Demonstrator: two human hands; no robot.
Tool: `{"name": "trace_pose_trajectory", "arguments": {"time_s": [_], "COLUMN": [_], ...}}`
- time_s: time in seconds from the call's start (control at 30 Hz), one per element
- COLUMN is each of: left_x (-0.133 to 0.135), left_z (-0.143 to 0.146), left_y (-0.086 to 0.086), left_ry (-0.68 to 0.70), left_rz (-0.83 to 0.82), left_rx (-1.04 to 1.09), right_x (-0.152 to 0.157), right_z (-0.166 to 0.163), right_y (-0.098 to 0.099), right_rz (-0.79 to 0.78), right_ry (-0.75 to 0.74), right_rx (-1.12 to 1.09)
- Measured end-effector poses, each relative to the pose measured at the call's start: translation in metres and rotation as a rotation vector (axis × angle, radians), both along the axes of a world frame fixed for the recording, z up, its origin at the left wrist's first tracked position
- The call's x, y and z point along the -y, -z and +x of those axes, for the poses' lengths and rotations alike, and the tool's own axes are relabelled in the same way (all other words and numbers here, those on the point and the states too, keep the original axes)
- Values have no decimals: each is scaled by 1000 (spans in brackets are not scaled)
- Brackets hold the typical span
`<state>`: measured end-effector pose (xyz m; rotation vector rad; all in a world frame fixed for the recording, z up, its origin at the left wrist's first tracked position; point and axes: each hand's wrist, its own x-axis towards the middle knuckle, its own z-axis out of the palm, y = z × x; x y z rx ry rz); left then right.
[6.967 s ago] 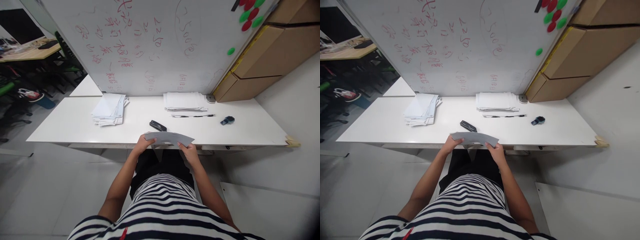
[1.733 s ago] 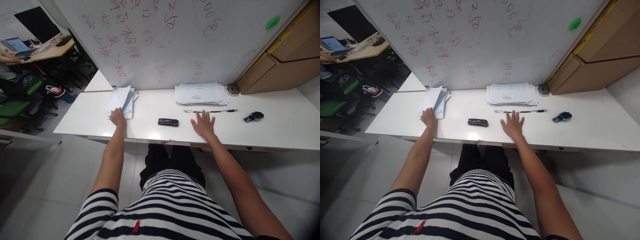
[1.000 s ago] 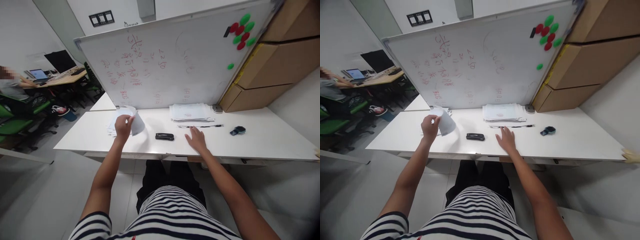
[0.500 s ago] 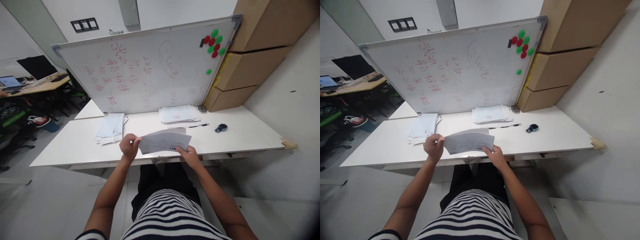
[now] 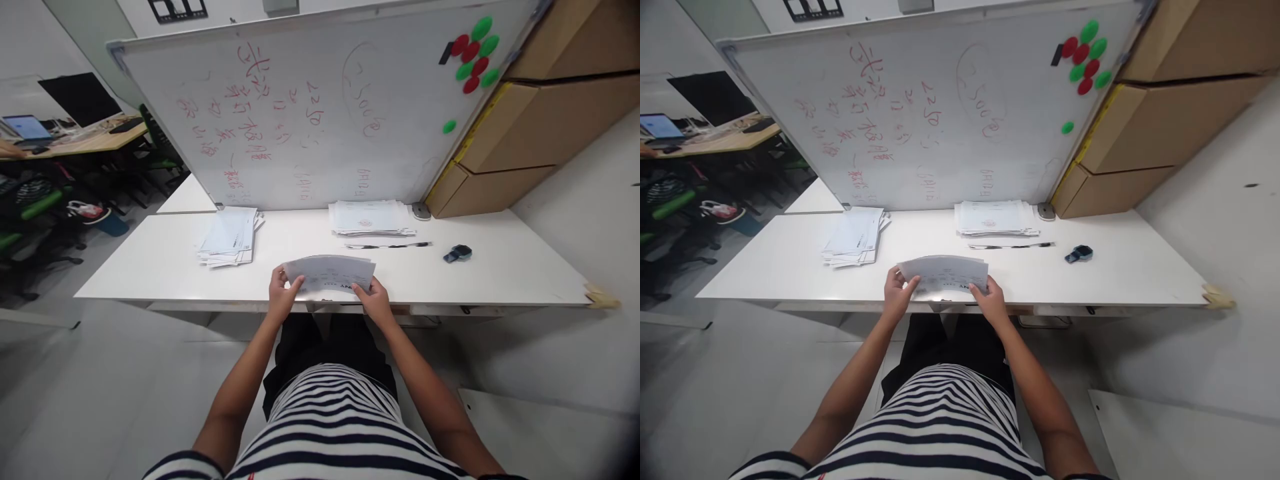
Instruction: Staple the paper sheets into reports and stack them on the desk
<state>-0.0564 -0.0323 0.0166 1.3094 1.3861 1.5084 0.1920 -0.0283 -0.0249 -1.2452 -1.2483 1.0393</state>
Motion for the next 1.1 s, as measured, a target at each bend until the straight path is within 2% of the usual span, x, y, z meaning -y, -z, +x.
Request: {"name": "trace_pose_trajectory", "arguments": {"time_s": [0.13, 0.33, 0.53, 0.77, 0.87, 0.97, 1.1], "left_x": [0, -6, -3, 14, 19, 20, 21], "left_z": [0, -8, -1, 8, 12, 18, 23], "left_y": [3, 3, 0, -10, -14, -8, 2], "left_ry": [193, 276, 225, 154, 121, 98, 70], "left_rz": [-159, -212, -278, -257, -282, -327, -297], "left_rx": [120, 129, -17, -98, -158, -174, -227], "right_x": [-4, -3, 2, 29, 43, 55, 70], "right_z": [11, 26, 25, 32, 34, 35, 43], "right_y": [-7, -21, -19, -18, -20, -18, -11], "right_rz": [-44, -80, -134, -153, -145, -171, -316], "right_ry": [-46, -148, -198, -99, -76, -80, -29], "right_rx": [-152, -200, -169, 155, 225, 222, 63]}}
